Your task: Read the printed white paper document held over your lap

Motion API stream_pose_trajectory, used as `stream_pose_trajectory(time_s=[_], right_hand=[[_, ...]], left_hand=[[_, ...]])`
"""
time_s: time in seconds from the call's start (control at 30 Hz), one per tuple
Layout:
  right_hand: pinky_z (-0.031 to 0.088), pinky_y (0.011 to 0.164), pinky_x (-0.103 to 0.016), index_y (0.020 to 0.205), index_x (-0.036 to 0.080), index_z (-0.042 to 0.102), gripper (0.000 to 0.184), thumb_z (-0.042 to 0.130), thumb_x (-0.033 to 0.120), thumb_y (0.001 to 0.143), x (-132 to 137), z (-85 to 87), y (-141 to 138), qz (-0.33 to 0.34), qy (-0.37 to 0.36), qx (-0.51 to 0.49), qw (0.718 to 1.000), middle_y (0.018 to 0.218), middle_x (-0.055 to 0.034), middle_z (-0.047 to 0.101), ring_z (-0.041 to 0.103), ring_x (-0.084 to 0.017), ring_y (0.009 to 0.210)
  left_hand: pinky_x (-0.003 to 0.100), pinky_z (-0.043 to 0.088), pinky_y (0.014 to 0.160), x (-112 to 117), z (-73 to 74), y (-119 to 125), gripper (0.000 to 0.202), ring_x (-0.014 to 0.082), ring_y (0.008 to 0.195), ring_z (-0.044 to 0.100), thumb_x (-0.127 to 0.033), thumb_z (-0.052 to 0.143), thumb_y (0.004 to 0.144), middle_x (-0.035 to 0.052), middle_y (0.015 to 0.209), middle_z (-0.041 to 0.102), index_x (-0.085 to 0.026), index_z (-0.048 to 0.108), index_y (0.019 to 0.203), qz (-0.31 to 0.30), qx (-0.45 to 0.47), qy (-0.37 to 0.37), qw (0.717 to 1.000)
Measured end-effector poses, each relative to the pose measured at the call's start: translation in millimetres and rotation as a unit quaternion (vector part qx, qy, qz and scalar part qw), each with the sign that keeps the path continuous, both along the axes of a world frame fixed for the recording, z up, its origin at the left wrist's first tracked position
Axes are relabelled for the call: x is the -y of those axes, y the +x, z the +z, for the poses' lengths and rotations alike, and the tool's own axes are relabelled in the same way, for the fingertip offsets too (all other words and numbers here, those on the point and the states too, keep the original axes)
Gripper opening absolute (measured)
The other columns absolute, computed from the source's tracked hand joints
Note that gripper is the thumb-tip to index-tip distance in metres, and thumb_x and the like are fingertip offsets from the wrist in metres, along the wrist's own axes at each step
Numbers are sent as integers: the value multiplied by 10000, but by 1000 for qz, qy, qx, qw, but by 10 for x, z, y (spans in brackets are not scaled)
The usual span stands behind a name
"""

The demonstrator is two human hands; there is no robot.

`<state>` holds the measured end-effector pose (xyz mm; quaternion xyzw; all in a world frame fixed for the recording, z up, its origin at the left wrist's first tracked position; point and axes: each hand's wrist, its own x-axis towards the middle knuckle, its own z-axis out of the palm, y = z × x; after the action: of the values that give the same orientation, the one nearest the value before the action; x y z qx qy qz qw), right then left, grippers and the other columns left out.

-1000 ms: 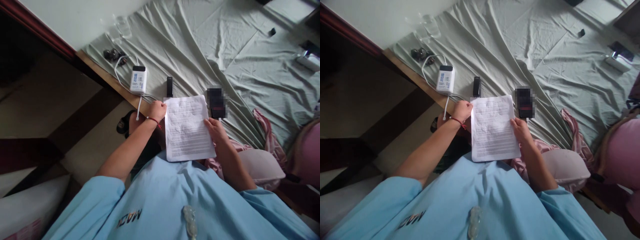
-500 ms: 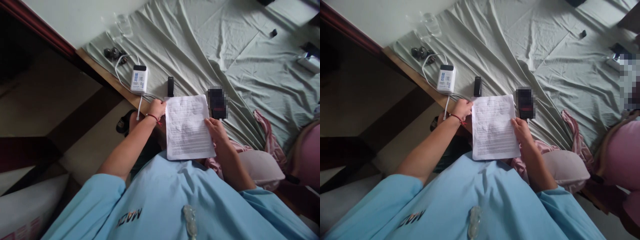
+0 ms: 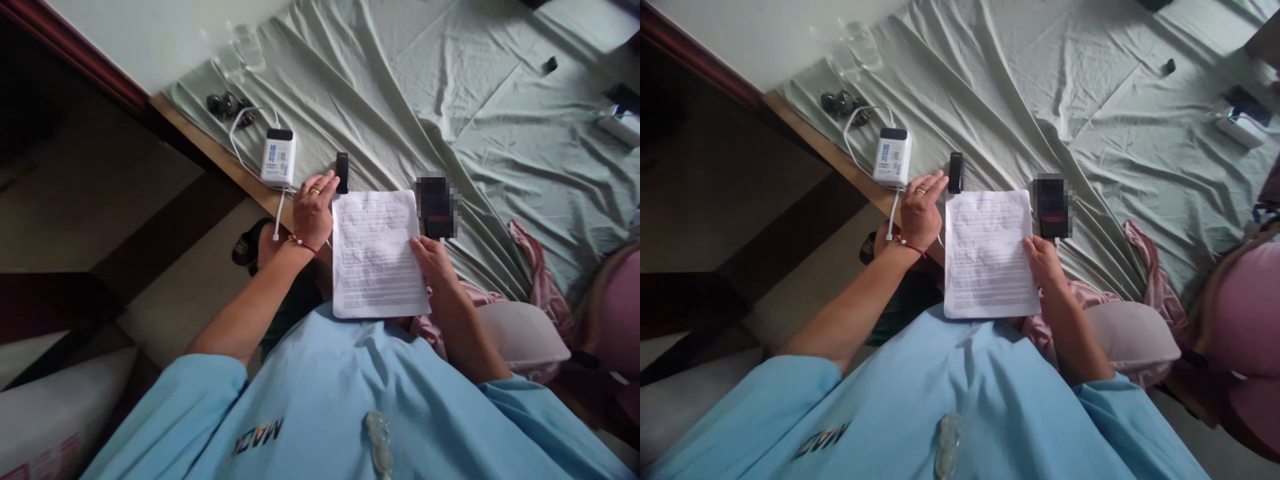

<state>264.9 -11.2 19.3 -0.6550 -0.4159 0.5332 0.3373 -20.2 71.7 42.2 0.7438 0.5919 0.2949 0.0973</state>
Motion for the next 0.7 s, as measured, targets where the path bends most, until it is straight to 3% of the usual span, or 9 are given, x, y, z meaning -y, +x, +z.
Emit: stream_pose_trajectory(time_s=[0.17,0.27,0.53,0.7], right_hand=[[375,519,-249,811,188,600,443,639,627,765,3,4,2,-2,-7,-7,1000,662,3,593,487,-131,568],[381,521,-248,829,183,612,447,648,624,766,10,-6,2,-6,-14,-21,1000,671,0,606,495,-131,568],[380,521,-241,850,182,626,439,626,619,807,20,-26,15,4,-9,-13,1000,684,-2,616,492,-126,567],[387,535,-250,851,186,619,456,610,639,812,28,31,-6,11,2,5,1000,671,3,594,484,-134,570]], left_hand=[[519,297,1248,-22,-186,-6,594,248,1486,416,-49,387,930,49,1538,525,-249,565,1460,-28,-35,-42,998],[562,212,1273,-11,-217,-8,582,247,1510,380,-68,383,944,48,1538,522,-266,562,1461,-35,-49,-44,997],[607,61,1285,4,-62,51,521,270,1492,411,-82,387,959,115,1514,539,-231,609,1406,-53,-46,-70,995],[649,113,1269,-13,13,46,539,281,1448,470,-57,422,921,106,1477,580,-239,624,1387,-59,-48,-72,995]])
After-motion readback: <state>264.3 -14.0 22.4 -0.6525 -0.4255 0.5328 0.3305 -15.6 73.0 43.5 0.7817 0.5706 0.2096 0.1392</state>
